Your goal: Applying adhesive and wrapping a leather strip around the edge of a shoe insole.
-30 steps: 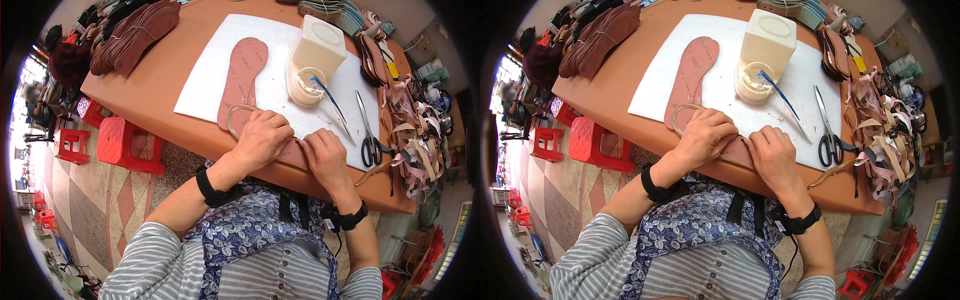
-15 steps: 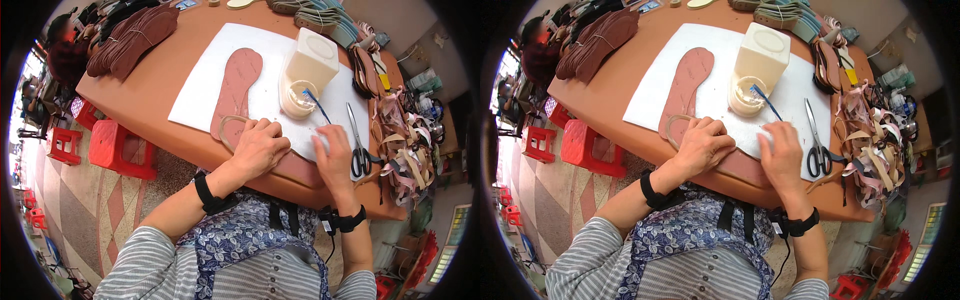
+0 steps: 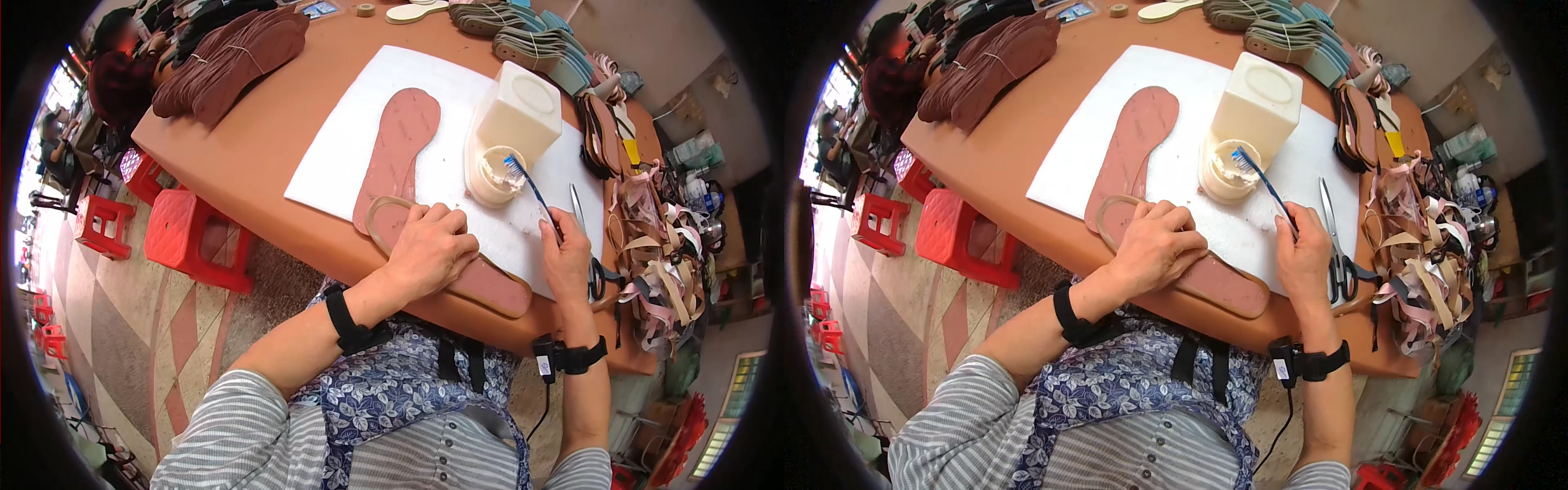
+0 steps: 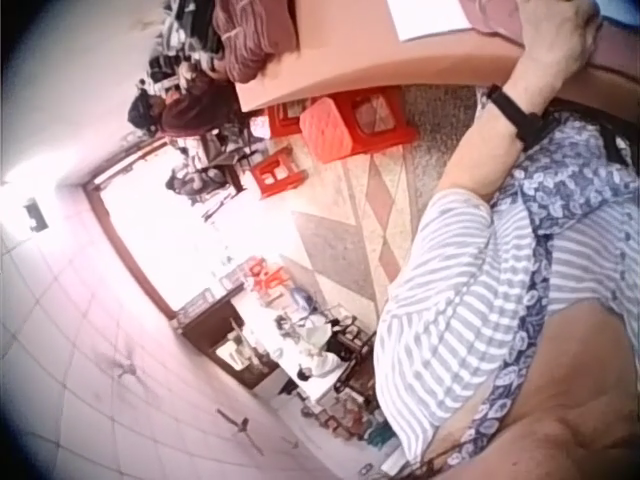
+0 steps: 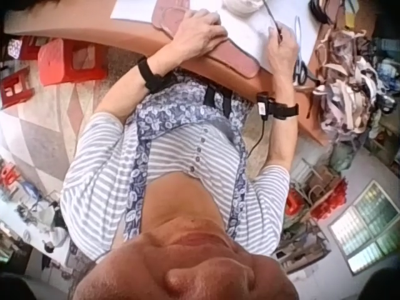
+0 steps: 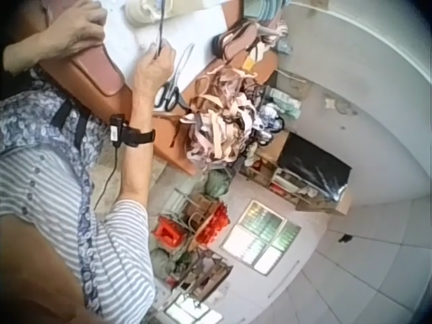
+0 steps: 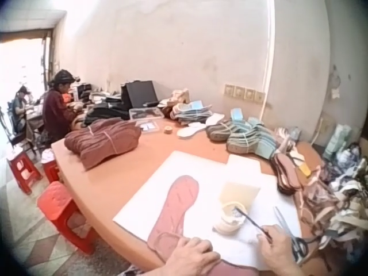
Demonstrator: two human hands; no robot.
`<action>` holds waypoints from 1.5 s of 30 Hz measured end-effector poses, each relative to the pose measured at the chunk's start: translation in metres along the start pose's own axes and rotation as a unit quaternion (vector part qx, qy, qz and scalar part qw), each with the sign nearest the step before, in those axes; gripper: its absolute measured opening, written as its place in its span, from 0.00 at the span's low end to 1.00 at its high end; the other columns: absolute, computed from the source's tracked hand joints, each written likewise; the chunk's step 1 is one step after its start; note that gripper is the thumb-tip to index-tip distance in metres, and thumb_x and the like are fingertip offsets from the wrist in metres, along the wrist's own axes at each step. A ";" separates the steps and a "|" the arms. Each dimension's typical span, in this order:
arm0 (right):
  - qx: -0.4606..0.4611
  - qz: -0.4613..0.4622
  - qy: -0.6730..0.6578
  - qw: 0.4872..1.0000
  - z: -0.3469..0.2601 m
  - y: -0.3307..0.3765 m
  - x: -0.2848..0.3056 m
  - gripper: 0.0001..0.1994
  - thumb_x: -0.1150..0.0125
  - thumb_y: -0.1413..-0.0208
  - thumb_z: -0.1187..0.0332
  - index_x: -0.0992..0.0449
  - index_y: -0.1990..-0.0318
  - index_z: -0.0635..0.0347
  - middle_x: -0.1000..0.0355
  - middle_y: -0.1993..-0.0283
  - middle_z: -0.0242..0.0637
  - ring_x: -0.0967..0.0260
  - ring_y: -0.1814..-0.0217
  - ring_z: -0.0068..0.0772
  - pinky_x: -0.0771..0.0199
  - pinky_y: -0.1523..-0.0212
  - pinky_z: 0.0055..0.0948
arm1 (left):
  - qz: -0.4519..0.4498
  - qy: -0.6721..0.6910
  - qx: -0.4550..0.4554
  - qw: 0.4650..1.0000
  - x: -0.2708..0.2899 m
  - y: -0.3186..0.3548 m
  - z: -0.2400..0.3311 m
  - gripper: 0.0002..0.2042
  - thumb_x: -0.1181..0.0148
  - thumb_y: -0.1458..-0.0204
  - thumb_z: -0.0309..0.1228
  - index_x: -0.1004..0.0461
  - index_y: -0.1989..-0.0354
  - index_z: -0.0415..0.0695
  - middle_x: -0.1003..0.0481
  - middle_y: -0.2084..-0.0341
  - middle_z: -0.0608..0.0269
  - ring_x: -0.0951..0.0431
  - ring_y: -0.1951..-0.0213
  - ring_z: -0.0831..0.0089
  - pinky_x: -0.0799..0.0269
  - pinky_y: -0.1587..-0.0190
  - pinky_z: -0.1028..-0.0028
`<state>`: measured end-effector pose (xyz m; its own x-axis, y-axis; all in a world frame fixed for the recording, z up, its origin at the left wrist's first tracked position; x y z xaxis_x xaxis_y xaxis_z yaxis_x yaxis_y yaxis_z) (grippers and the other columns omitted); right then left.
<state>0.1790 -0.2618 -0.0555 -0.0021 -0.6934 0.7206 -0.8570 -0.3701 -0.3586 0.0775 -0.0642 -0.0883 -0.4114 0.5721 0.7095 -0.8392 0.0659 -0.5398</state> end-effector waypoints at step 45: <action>0.054 -0.058 0.176 0.981 -0.032 0.095 0.012 0.13 0.38 0.39 0.68 0.19 0.47 0.54 0.35 0.73 0.39 0.33 0.71 0.40 0.32 0.69 0.38 | -0.073 0.109 0.052 0.990 0.002 -0.002 -0.012 0.04 0.38 0.50 0.23 0.19 0.66 0.42 0.24 0.62 0.63 0.27 0.53 0.61 0.34 0.48 0.63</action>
<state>0.0808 -0.2858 -0.0617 -0.1016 -0.3931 0.9139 -0.8028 -0.5102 -0.3087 0.0830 -0.0533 -0.0914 -0.2061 0.7264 0.6556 -0.9208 0.0828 -0.3811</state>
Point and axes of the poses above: each hand's wrist, its own y-axis away from the middle knuckle, its own x-axis out of the back of the hand, z = x × y, the point moved 4 cm from there along -y, towards the middle knuckle
